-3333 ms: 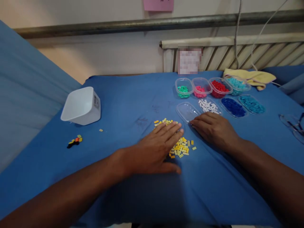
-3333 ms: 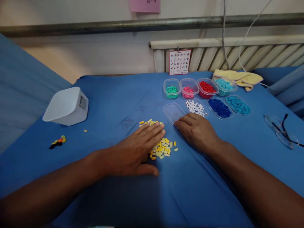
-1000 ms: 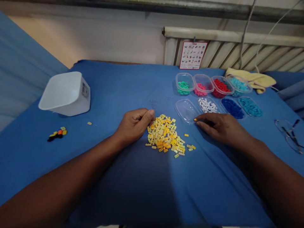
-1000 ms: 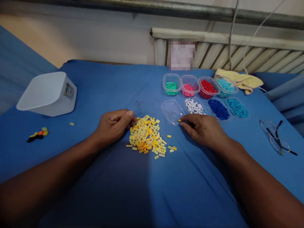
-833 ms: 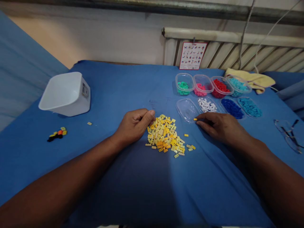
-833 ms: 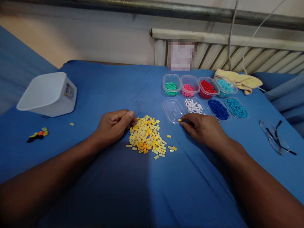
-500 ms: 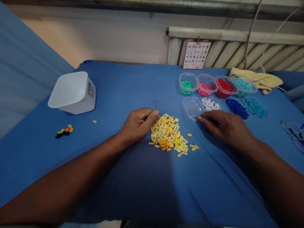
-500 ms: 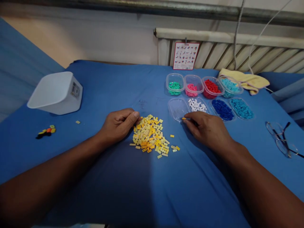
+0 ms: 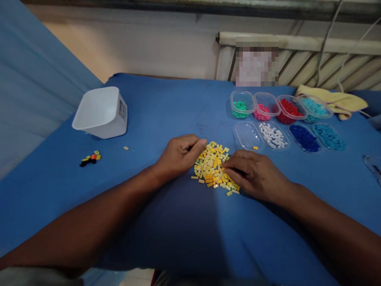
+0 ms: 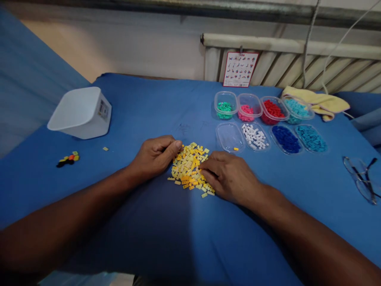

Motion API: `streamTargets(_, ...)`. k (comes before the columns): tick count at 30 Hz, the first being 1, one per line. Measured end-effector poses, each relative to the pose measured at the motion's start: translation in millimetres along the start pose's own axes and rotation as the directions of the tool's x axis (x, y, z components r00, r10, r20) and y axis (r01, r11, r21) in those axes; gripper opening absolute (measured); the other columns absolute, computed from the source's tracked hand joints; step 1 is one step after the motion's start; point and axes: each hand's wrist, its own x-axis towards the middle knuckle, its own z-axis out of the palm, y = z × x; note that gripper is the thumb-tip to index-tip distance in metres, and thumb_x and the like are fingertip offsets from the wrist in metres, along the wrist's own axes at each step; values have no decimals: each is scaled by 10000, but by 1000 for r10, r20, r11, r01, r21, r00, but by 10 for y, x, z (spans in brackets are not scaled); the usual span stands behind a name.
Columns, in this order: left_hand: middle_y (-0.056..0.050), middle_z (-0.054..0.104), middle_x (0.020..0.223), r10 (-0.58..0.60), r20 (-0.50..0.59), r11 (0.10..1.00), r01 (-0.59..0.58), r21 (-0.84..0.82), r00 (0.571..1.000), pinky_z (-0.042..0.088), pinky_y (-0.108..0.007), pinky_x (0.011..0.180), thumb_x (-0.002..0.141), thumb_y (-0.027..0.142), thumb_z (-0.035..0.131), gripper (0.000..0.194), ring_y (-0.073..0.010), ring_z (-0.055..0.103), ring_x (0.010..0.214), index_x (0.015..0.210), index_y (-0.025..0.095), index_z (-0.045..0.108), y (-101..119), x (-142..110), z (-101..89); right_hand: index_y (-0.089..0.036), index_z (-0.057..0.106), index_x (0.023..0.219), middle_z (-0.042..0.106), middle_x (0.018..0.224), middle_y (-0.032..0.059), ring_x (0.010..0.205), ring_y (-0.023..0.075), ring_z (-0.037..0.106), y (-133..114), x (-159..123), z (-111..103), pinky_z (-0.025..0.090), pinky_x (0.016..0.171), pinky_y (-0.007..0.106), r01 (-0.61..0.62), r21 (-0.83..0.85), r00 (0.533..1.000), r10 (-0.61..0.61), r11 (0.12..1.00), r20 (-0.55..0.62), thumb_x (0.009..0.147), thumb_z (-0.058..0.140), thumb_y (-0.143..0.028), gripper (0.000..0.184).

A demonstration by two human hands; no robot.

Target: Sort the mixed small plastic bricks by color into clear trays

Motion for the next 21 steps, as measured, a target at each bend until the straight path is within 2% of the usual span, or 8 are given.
streamTargets(5,2,641,741,39,-1,999,-39,-2,999,439,-285,662,1116,363,640,398,-120,577,673,769,170,670,19,-22,-28,-227,748,1166,819,1034,71,914,211,778,-3,-22,-96,620,821,358,48,66,997,-44,997,-58,1130,653,-231,101)
streamTargets(8,-15,720,863,173,97,985,-174,-5,980,495,-268,720,1098,276,674,200,-125,659,759,947,174,757,47,-53,-107,-257,761,1195,831,1059,67,915,232,788,118,-86,-230,621,803,373,-18,9,988,19,1000,-153,1112,673,-238,122)
streamTargets(9,-27,740,914,249,158,968,-250,-8,956,515,-271,759,1094,249,679,136,-133,686,810,1025,175,769,61,-65,-140,-263,768,1188,830,1048,66,906,239,787,182,-114,-276,617,784,375,-58,-30,979,51,998,-198,1102,683,-241,123)
streamTargets(11,-60,757,1006,391,280,915,-404,-15,876,538,-298,844,1092,222,684,103,-167,718,928,1142,171,759,99,-86,-201,-261,781,1167,822,1018,67,868,242,774,320,-171,-351,604,742,375,-141,-100,952,107,985,-285,1082,699,-247,119)
streamTargets(13,-87,750,1079,462,372,865,-501,10,805,532,-338,889,1093,235,689,117,-203,715,1008,1179,177,742,147,-99,-242,-253,789,1147,813,1001,67,830,236,755,445,-220,-387,592,714,373,-205,-132,925,147,970,-352,1064,713,-255,113)
streamTargets(17,-94,731,1140,450,491,816,-567,114,746,483,-406,923,1095,216,643,102,-239,695,1051,1149,198,728,223,-104,-257,-245,804,1116,808,985,66,793,232,736,580,-271,-357,580,693,376,-285,-148,898,210,947,-387,1051,726,-291,112)
streamTargets(21,-106,740,1205,450,536,811,-578,91,714,478,-432,986,1083,176,608,170,-255,695,1121,1215,212,710,205,-101,-258,-235,816,1086,804,955,76,809,255,748,616,-278,-309,587,711,398,-280,-213,918,196,936,-345,1059,718,-317,130)
